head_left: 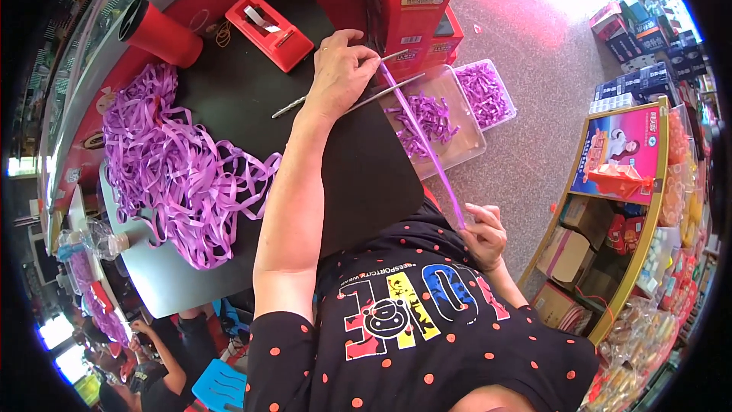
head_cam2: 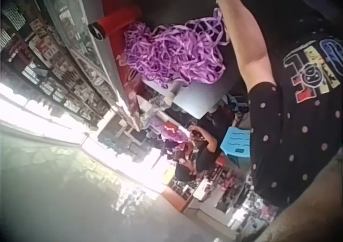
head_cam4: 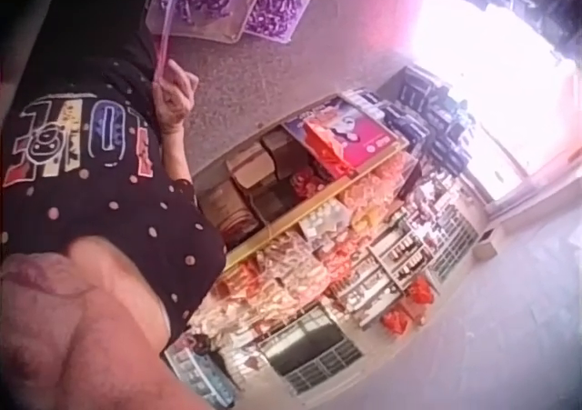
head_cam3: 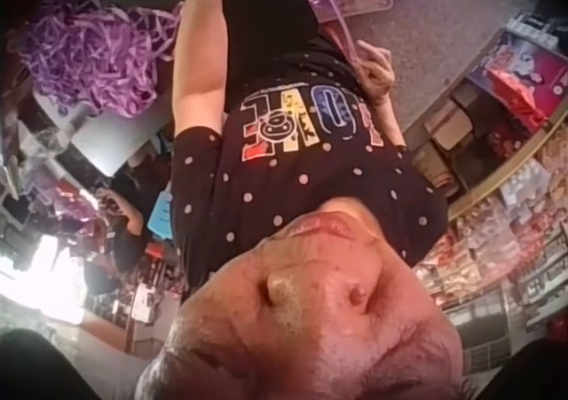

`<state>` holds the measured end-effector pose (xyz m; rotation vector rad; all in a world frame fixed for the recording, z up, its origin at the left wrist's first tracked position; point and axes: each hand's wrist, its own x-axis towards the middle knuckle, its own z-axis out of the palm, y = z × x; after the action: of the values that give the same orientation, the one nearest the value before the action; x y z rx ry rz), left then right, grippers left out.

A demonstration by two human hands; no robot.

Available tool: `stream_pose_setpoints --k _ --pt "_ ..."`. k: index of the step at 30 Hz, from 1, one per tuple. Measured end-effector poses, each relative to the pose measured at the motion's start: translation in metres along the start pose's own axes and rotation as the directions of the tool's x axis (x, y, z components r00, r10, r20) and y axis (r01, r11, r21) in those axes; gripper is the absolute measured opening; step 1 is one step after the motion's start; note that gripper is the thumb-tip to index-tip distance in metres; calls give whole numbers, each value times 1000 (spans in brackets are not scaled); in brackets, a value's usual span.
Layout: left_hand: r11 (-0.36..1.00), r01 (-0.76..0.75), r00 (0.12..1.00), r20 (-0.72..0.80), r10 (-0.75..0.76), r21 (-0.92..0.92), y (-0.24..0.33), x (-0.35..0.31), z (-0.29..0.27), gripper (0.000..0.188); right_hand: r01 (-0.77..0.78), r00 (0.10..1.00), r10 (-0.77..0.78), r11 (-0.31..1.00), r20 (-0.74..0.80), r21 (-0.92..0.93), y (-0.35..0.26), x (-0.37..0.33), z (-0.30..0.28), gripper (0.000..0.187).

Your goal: The recorder is wrapping purple ribbons around metal rods to create decorative bows and securing them with tape.

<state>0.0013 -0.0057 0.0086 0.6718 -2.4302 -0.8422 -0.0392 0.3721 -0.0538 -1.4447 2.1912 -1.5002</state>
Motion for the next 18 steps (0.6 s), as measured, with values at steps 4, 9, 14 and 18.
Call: stream_pose_setpoints --k 4,9,14,18 --pt "1000 -20 1000 -10 20 15 -2 0 2 18 10 999 -19 982 41 191 -11 5 -6 20" --pt "999 -23 1000 -17 24 24 -4 -1 3 18 16 987 -39 989 156 146 -13 7 -9 20" --pt "999 -35 999 -13 36 36 -2 0 3 19 -240 970 241 951 20 193 -17 -7 -9 33" --pt "998 -33 999 -19 34 46 -2 -1 3 19 -43 998 43 999 54 6 -33 6 -24 32"
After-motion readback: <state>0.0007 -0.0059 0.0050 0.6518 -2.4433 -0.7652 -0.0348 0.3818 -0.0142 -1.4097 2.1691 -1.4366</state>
